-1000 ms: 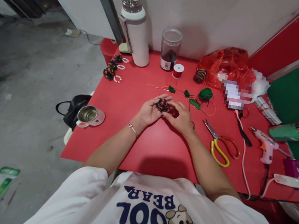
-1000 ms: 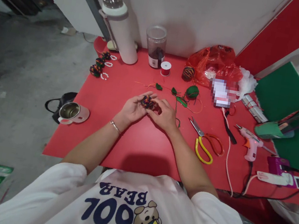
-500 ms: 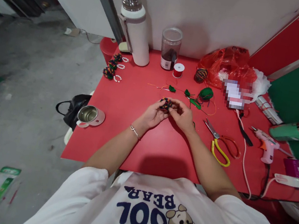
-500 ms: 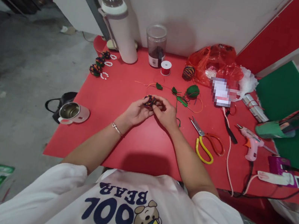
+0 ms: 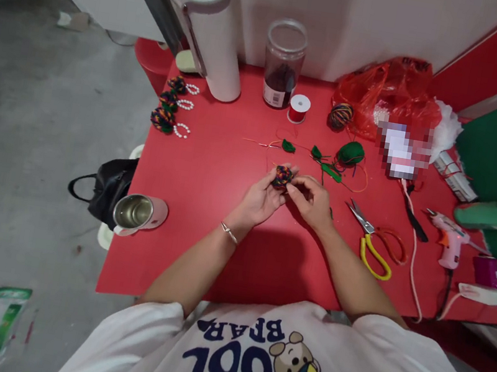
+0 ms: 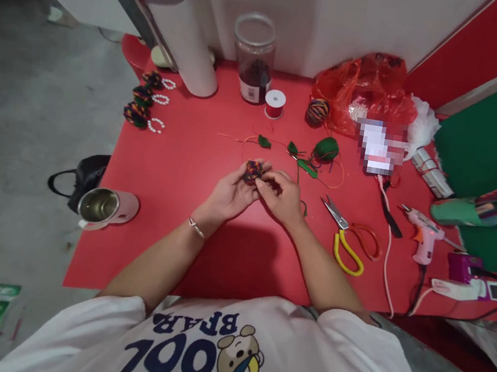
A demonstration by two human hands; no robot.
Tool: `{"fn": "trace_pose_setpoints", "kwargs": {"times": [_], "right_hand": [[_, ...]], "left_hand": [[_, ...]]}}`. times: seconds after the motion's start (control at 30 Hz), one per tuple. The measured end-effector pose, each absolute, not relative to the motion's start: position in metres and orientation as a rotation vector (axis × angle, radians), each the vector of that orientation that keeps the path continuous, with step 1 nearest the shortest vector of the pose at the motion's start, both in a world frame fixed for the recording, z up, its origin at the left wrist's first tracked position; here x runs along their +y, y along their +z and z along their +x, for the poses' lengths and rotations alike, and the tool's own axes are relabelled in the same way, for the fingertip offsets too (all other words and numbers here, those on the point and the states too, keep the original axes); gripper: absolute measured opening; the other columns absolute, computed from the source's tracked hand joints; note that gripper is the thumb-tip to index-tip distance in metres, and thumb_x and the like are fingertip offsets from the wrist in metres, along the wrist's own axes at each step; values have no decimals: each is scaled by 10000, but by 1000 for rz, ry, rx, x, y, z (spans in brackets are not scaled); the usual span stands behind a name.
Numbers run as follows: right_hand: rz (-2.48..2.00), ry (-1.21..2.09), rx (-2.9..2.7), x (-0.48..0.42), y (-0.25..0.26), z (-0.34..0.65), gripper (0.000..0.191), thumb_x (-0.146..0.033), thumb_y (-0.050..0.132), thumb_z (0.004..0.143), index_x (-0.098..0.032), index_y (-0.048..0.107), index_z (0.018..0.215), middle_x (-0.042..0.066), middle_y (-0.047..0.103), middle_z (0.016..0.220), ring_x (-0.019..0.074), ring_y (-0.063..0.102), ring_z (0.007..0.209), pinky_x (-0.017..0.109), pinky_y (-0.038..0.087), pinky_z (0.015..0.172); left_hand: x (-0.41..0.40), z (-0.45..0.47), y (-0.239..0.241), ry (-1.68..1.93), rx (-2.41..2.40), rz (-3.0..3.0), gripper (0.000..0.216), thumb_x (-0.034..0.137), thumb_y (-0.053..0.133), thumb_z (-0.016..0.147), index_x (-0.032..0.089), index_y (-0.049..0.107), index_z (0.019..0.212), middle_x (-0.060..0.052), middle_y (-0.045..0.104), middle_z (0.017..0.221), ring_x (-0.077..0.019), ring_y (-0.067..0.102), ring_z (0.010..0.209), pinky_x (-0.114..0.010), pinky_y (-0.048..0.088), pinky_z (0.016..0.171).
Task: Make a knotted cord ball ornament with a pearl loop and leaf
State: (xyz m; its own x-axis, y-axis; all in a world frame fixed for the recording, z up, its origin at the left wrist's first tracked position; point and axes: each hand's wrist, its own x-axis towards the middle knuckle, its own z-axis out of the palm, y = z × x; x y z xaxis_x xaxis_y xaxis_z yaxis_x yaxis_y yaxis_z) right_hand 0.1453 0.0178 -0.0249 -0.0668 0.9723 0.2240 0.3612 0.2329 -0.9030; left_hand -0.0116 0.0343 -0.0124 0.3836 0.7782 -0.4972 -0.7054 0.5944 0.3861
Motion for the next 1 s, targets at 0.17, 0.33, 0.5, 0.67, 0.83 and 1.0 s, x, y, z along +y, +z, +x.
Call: {"fn": "trace_pose_setpoints", "kwargs": {"times": [0.17,0.33,0.5,0.67,0.83,1.0], "right_hand": [[-1348,830,-1599,18,-27,146,83,-306,669,934,-233,706,921,58,724,963,211,684,881,349,550,760],[-1370,809,-1602,17,-28,146,81,-291,657,935,-236,713,914,58,718,944,207,681,868,340,552,732],[-1368,750,-1646,17,-26,144,158,-333,774,889,-239,728,1008,49,714,1003,186,677,835,326,559,717],[-1374,508,-1667,16,-31,142,182,-386,780,924,-240,674,897,40,685,919,202,665,856,360,576,774],[-1270,89,-1812,11,-37,144,150,-373,676,1010,-253,756,969,52,639,871,202,601,802,372,528,742],[-1340,-69,-1967,13,-37,143,286,-381,576,1087,-242,826,1083,73,677,860,218,591,845,386,495,790]], "left_hand": [[36,-9,-13,911,684,59,380,307,436,1109,245,711,1363,-71,750,1405,-250,631,1425,-419,531,1169],[36,-9,-9,885,705,83,425,336,358,1128,252,719,1337,-57,722,1445,-258,621,1433,-446,537,1172],[36,-6,-6,902,659,43,462,357,315,1129,246,707,1347,-65,717,1446,-269,617,1442,-486,524,1194],[40,-6,-9,906,635,25,464,358,346,1119,222,673,1420,-96,735,1414,-278,636,1423,-497,515,1200],[40,0,-6,952,664,61,439,335,375,1130,202,665,1432,-92,768,1347,-228,688,1343,-404,516,1187],[37,7,-6,958,697,103,374,287,432,1111,133,726,1284,-108,807,1173,-199,741,1213,-316,535,1126]]}}
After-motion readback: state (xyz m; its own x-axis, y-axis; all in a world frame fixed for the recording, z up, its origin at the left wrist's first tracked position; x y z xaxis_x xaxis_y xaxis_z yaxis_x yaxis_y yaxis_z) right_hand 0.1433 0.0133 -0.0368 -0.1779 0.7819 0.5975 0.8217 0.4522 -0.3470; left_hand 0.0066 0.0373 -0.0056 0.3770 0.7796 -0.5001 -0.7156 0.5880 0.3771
